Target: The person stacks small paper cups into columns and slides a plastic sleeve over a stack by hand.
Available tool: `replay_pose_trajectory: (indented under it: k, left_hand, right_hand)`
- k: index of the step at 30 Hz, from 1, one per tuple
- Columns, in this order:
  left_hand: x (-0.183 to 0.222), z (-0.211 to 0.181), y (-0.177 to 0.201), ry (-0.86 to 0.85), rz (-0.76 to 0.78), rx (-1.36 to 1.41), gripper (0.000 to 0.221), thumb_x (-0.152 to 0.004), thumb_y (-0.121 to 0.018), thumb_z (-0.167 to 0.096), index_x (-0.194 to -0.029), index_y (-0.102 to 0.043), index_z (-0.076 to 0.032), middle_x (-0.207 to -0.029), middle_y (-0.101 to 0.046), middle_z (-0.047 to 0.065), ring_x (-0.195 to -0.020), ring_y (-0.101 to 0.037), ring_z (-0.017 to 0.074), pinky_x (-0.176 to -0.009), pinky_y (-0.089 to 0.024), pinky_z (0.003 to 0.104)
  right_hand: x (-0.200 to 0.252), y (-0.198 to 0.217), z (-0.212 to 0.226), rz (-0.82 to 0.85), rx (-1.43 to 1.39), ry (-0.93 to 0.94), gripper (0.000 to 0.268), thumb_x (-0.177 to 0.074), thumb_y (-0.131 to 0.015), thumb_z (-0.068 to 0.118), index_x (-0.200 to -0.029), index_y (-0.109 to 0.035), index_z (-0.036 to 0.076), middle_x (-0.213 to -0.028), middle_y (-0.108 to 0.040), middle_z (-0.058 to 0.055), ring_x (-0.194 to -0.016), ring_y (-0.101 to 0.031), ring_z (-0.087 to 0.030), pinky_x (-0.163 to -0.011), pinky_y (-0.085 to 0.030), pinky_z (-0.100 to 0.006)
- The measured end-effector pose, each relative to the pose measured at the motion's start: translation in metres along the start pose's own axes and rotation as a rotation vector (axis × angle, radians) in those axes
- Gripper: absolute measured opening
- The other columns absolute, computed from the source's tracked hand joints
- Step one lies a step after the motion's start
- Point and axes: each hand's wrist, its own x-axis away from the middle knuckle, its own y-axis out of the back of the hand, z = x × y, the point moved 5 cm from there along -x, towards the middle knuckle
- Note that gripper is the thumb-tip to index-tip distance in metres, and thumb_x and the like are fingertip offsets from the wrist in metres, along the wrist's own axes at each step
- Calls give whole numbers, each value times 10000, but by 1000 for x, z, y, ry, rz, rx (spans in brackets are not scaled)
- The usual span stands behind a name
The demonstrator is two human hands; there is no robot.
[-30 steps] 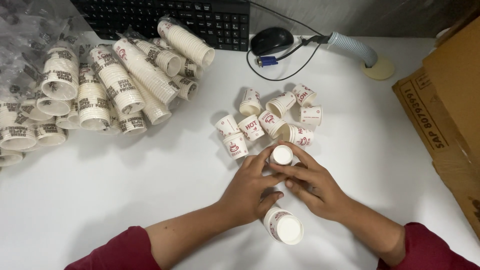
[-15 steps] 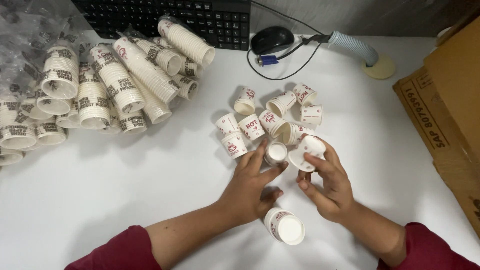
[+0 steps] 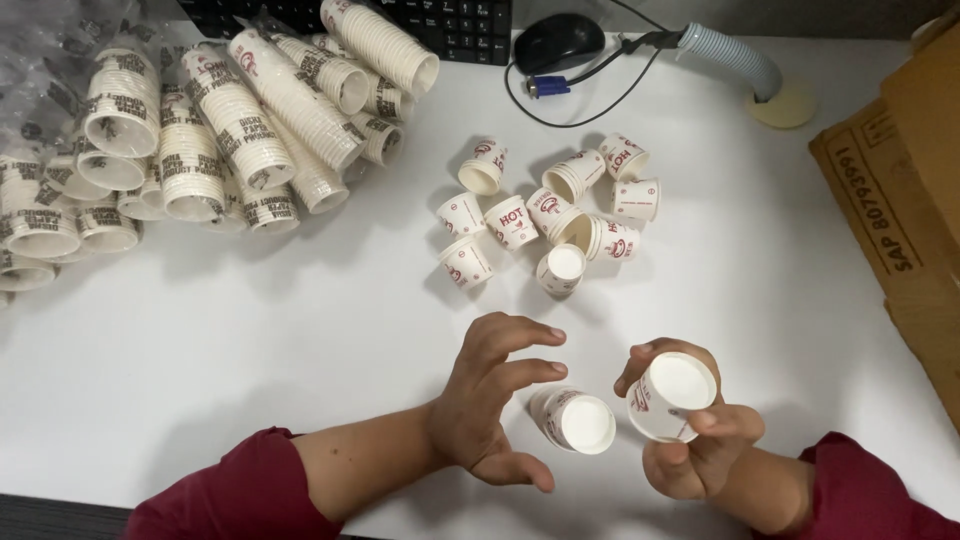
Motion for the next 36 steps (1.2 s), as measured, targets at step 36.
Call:
replay_pose_trajectory:
  k: [36]
  left_hand:
    - [18,-18,-22,-82,90,-241,933,-978,-232,-780,-1443,-578,-50,-1493,-626,160,-1509,-416,375,-1291,2,546]
  right_hand:
    - [6,-8,-9,3,-263,-308,593,-1098,-572,330,-1492,-229,48,-1429,-566,-271,-1382,-577,-366,-1153,-515,-494]
